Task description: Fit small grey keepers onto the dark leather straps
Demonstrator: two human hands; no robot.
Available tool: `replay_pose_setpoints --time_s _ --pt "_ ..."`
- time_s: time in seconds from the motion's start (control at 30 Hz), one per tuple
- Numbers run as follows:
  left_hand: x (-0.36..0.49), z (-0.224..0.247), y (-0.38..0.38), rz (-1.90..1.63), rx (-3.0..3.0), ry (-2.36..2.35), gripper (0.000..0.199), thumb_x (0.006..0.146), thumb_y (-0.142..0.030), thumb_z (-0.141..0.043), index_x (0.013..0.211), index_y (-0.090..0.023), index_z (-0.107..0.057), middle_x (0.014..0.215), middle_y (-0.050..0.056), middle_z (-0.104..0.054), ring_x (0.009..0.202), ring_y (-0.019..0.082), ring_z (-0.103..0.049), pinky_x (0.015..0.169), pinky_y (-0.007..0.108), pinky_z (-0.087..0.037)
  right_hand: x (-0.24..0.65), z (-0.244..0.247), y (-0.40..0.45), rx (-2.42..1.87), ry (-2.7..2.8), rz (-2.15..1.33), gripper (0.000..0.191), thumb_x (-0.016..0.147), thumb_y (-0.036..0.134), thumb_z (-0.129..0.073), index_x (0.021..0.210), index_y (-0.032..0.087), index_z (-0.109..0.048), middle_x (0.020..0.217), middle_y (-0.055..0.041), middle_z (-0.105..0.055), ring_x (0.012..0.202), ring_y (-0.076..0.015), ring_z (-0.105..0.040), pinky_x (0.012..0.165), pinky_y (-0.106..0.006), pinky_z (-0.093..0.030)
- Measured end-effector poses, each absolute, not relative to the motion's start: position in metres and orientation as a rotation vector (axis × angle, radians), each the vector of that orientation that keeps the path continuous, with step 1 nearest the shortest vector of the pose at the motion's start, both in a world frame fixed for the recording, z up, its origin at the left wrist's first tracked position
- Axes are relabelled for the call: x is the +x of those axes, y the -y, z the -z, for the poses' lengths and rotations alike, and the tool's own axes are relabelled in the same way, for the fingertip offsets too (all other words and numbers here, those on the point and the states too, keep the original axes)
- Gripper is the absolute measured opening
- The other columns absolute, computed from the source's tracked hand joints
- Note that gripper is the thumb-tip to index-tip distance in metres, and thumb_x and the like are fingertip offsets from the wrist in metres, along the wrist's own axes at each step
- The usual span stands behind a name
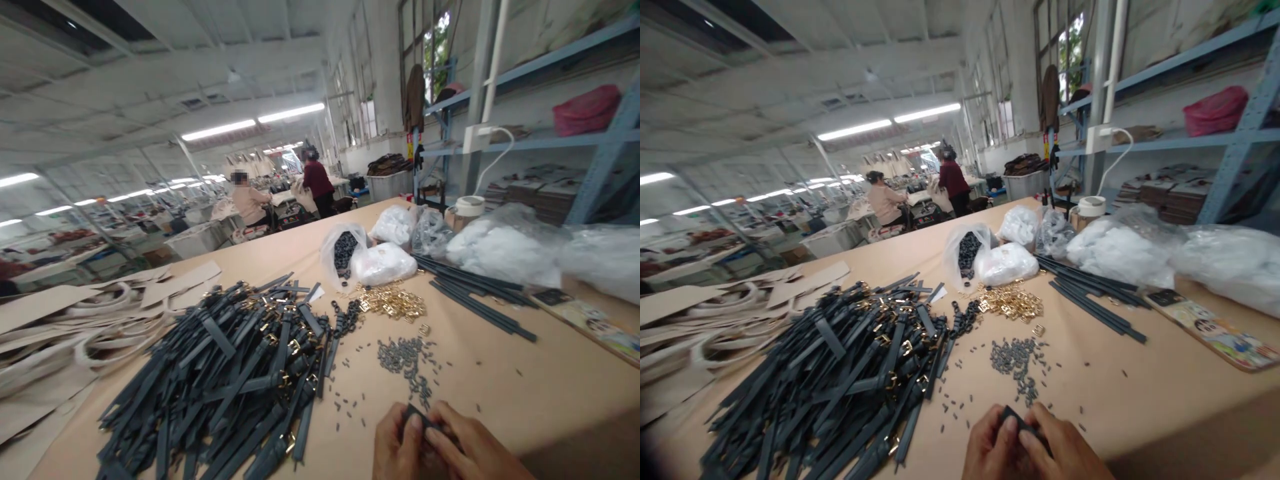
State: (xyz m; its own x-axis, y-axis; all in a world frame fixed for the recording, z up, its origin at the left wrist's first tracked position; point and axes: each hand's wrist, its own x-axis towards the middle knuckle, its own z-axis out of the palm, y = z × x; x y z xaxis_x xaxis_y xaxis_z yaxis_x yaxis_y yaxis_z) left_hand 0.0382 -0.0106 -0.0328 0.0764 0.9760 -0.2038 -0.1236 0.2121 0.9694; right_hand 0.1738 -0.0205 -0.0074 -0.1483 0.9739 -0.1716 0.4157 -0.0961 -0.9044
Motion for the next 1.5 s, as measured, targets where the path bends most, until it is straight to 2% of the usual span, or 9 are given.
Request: replay_pose_setpoints --time_s 0.07,0.2,0.4,0.63,0.73,0.9,1.2,1.4,1.5 --pt "0.039 0.021 0.009 -1.038 1.003 -1.161 0.033 0.067 -0.052 -0.060 0.065 -0.019 -0.055 0.059 0.002 -0.058 0.056 0.015 -0.053 0.052 0.025 -0.042 0.177 0.004 0.016 -1.426 1.654 -1.316 0.013 0.082 0.030 -0.044 0.079 0.020 -0.051 0.067 -0.0013 -0.064 0.054 -0.0137 -0.061 0.055 -0.022 -0.047" --pt "0.040 0.011 -0.003 -0.963 0.960 -1.110 0.027 0.079 -0.045 -0.050 0.074 -0.018 -0.049 0.053 -0.002 -0.057 0.048 0.012 -0.052 0.048 0.022 -0.042 0.184 0.001 0.007 -1.287 1.639 -1.513 0.012 0.084 0.022 -0.037 0.080 0.017 -0.047 0.055 0.0044 -0.055 0.039 -0.0076 -0.050 0.039 -0.016 -0.037" --pt "0.046 0.002 -0.046 -0.722 1.356 -1.063 0.026 0.083 -0.039 -0.045 0.076 -0.016 -0.053 0.068 0.002 -0.060 0.062 0.014 -0.056 0.057 0.025 -0.045 0.211 0.008 -0.014 -1.349 1.543 -1.321 0.016 0.084 0.021 -0.041 0.071 0.015 -0.048 0.058 0.0023 -0.054 0.048 -0.0063 -0.044 0.047 -0.016 -0.035" --pt "0.092 -0.003 -0.134 -0.562 2.429 -1.268 0.024 0.087 -0.027 -0.035 0.076 -0.018 -0.054 0.075 0.003 -0.056 0.071 0.016 -0.053 0.066 0.027 -0.041 0.242 0.038 -0.041 -1.361 1.052 -1.409 0.023 0.085 0.039 -0.038 0.078 0.017 -0.040 0.061 0.0051 -0.048 0.034 -0.0029 -0.031 0.030 -0.014 -0.025" --pt "0.113 0.013 -0.150 -0.468 2.515 -1.276 0.020 0.083 -0.022 -0.041 0.069 -0.017 -0.054 0.077 0.006 -0.054 0.075 0.019 -0.052 0.068 0.030 -0.041 0.243 0.039 -0.043 -1.315 1.026 -1.420 0.024 0.084 0.040 -0.040 0.079 0.017 -0.041 0.060 0.0054 -0.049 0.035 -0.0028 -0.033 0.030 -0.014 -0.029" --pt "0.123 0.029 -0.156 -0.401 2.540 -1.344 0.018 0.079 -0.010 -0.038 0.075 -0.014 -0.055 0.082 0.011 -0.054 0.082 0.024 -0.051 0.069 0.034 -0.039 0.244 0.040 -0.042 -1.267 1.020 -1.422 0.024 0.085 0.039 -0.041 0.078 0.017 -0.041 0.058 0.0059 -0.049 0.035 -0.0025 -0.034 0.030 -0.013 -0.030" --pt "0.075 -0.018 -0.140 -0.339 2.234 -1.170 0.030 0.086 -0.032 -0.035 0.071 -0.017 -0.056 0.055 -0.002 -0.052 0.051 0.012 -0.050 0.049 0.021 -0.037 0.238 0.032 -0.039 -1.251 1.064 -1.425 0.015 0.081 0.031 -0.047 0.077 0.016 -0.044 0.061 0.0043 -0.051 0.039 -0.0041 -0.041 0.037 -0.016 -0.037" --pt "0.049 -0.038 -0.093 -0.442 1.822 -1.213 0.022 0.081 -0.033 -0.045 0.074 -0.016 -0.057 0.058 -0.001 -0.055 0.053 0.012 -0.052 0.051 0.022 -0.041 0.207 0.011 -0.034 -1.207 1.149 -1.427 0.028 0.079 0.036 -0.054 0.097 0.015 -0.052 0.061 0.0048 -0.049 0.037 -0.0041 -0.036 0.034 -0.016 -0.030" --pt "0.042 -0.040 -0.075 -0.498 1.804 -1.196 0.022 0.081 -0.035 -0.046 0.076 -0.017 -0.056 0.060 -0.001 -0.056 0.054 0.012 -0.052 0.051 0.023 -0.041 0.191 0.007 -0.032 -1.114 1.222 -1.421 0.022 0.080 0.035 -0.054 0.088 0.014 -0.055 0.060 0.0045 -0.051 0.038 -0.0038 -0.037 0.038 -0.017 -0.031"
